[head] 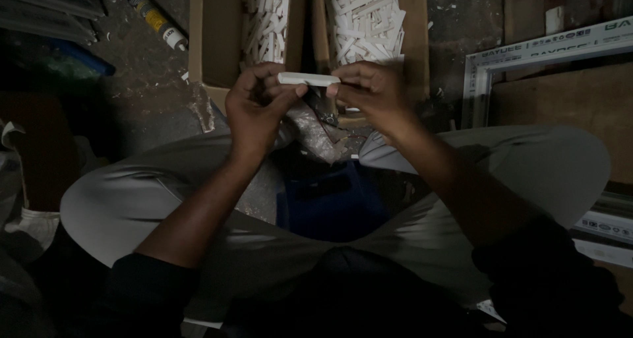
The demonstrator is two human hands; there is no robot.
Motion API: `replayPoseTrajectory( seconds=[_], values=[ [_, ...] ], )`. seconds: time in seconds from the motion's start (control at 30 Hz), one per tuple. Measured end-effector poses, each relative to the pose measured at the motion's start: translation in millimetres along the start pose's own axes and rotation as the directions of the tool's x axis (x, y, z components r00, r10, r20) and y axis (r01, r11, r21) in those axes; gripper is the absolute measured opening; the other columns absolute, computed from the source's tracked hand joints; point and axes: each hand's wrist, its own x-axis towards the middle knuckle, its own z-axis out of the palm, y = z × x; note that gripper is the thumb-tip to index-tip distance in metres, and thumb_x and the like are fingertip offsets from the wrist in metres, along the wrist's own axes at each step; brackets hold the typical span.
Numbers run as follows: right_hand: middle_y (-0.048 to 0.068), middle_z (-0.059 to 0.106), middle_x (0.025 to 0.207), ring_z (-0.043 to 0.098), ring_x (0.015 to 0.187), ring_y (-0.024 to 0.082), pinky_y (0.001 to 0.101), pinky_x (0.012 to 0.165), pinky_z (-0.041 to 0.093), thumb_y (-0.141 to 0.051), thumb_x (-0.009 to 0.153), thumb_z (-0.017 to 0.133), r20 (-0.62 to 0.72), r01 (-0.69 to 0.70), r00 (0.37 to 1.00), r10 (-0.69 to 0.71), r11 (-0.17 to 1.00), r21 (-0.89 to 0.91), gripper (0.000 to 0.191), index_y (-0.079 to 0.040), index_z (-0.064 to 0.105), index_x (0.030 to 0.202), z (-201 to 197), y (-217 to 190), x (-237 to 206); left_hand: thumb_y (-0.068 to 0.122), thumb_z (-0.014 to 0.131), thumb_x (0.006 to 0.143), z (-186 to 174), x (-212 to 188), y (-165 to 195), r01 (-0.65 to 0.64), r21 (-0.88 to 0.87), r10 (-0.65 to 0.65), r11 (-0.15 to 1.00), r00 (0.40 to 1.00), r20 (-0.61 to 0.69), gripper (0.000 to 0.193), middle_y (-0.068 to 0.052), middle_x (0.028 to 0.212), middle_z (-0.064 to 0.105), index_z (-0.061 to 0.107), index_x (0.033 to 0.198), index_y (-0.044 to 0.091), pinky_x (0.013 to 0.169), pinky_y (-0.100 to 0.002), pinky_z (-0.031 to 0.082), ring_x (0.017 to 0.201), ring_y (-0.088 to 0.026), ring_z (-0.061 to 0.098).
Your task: The person sits cross-legged on the floor and repeatedly picks up small white plastic pieces from one cardboard box, inspects them, and places them into a second box. The person handles the pieces one at a time, turning them over in their hands before sorting.
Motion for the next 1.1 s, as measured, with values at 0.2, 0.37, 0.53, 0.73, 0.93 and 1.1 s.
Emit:
replayPoseTrajectory(
  seconds=[0.2,0.37,0.53,0.73,0.93,1.1],
  values=[
    [0.014,0.077,0.107,0.077,0.096,0.019,0.0315,0.087,0.067,-0.013,0.094,0.077,0.016,0.110,0.994,-0.111,0.991,0.078,0.029,0.001,0.068,0.118,1,2,0,-0.004,0.082,0.093,-1,3,-5,-0.047,0.019,0.047,0.999,0.999,0.007,0.041,-0.016,0.118,0.073,0.060,0.128,-0.003,0.099,-0.031,0.063,0.111,-0.020,0.074],
    [0.014,0.077,0.107,0.077,0.097,0.020,0.0334,0.087,0.066,-0.008,0.092,0.078,-0.050,0.127,0.991,-0.127,0.992,-0.002,0.029,0.001,0.068,0.117,4,7,-2,-0.004,0.080,0.091,-1,0,-6,-0.016,-0.039,0.017,0.999,0.999,0.029,0.045,-0.016,0.118,0.073,0.058,0.131,-0.002,0.098,-0.032,0.065,0.110,-0.020,0.075],
    [0.016,0.075,0.117,0.074,0.113,0.023,0.0363,0.099,0.064,-0.007,0.095,0.077,-0.077,0.289,0.955,-0.287,0.957,0.010,0.031,0.000,0.066,0.123,11,8,-7,-0.007,0.080,0.093,2,-3,-6,-0.032,0.024,0.032,0.999,0.999,0.003,0.041,-0.018,0.119,0.073,0.059,0.128,-0.003,0.100,-0.033,0.065,0.111,-0.022,0.075],
    [0.018,0.074,0.117,0.075,0.115,0.025,0.0404,0.105,0.059,-0.007,0.098,0.078,-0.122,0.380,0.907,-0.403,0.909,-0.173,0.027,0.000,0.069,0.123,15,8,-9,-0.007,0.081,0.092,2,-2,-4,-0.042,0.015,0.042,0.999,0.998,-0.043,0.040,-0.018,0.113,0.073,0.055,0.122,-0.001,0.096,-0.032,0.065,0.107,-0.022,0.076],
    [0.016,0.075,0.114,0.076,0.111,0.024,0.0359,0.100,0.064,-0.006,0.098,0.078,-0.167,0.347,0.914,-0.369,0.926,-0.147,0.025,0.001,0.069,0.120,16,12,-11,-0.003,0.084,0.090,5,-1,-2,-0.023,0.047,0.027,0.999,0.996,-0.080,0.038,-0.018,0.111,0.074,0.057,0.116,-0.002,0.095,-0.031,0.066,0.106,-0.021,0.077],
    [0.017,0.074,0.117,0.075,0.113,0.024,0.0362,0.100,0.064,-0.001,0.098,0.076,-0.172,0.377,0.906,-0.386,0.922,-0.087,0.022,0.001,0.068,0.119,18,15,-12,-0.001,0.085,0.090,5,-3,0,-0.016,0.065,0.021,0.998,0.996,-0.088,0.037,-0.017,0.111,0.074,0.058,0.116,-0.002,0.093,-0.030,0.066,0.105,-0.021,0.077]
  ],
)
